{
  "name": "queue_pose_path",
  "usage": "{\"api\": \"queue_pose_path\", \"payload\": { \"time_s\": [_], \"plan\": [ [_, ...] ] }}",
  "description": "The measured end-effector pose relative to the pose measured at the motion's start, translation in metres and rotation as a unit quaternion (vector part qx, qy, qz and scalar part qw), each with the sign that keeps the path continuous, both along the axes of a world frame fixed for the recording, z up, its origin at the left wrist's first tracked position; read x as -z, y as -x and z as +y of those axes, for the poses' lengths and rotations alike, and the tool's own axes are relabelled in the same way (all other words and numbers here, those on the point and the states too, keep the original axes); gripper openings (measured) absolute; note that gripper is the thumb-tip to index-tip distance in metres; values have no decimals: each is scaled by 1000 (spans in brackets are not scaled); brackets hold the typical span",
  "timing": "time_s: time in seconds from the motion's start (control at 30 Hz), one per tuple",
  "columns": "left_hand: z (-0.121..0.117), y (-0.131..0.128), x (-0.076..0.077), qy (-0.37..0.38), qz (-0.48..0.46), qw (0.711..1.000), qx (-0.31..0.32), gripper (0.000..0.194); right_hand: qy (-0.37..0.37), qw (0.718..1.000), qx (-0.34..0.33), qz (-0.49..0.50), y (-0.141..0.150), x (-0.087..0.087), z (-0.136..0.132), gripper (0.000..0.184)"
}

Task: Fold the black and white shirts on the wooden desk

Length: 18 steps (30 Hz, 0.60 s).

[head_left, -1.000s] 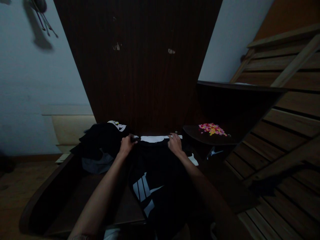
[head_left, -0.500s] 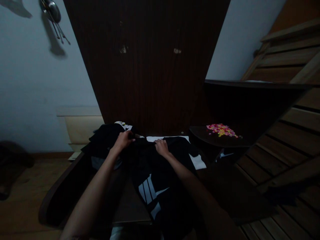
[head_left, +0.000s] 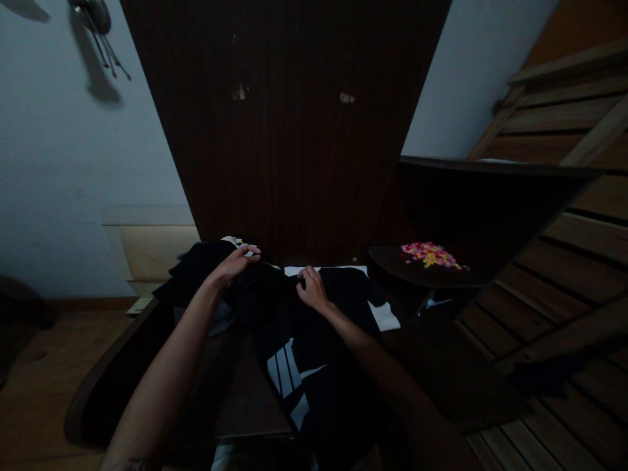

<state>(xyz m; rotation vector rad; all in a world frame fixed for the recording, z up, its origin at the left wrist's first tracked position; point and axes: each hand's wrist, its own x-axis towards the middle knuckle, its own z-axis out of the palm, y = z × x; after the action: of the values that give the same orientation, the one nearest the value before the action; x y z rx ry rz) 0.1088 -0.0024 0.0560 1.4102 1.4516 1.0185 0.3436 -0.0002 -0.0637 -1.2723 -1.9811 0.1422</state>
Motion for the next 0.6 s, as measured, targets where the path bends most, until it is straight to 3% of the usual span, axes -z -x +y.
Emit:
{"api": "queue_pose_path", "payload": {
  "time_s": [0.07, 0.13, 0.27, 0.37, 0.5, 0.6],
  "plan": [
    [-1, -15, 6, 17, -64, 998, -22, 27, 41, 986, -53, 150, 14, -2, -5, 6],
    [-4, -30, 13, 20, -124, 992, -20, 31, 67, 959, -62, 269, 26, -5, -9, 11],
    [-9, -47, 26, 14, -186, 982, 22, 44, 157, 901, -131, 384, 36, -15, -15, 28],
    [-11, -48, 32, 15, -127, 991, 37, 45, 210, 859, -156, 439, 34, -18, -16, 39],
    [-12, -41, 36, -11, 27, 998, 50, 43, 213, 855, -114, 458, 29, -11, -11, 44],
    [-13, -33, 38, -63, 140, 988, 37, 33, 270, 831, -121, 472, 25, -3, -3, 42]
  ]
}}
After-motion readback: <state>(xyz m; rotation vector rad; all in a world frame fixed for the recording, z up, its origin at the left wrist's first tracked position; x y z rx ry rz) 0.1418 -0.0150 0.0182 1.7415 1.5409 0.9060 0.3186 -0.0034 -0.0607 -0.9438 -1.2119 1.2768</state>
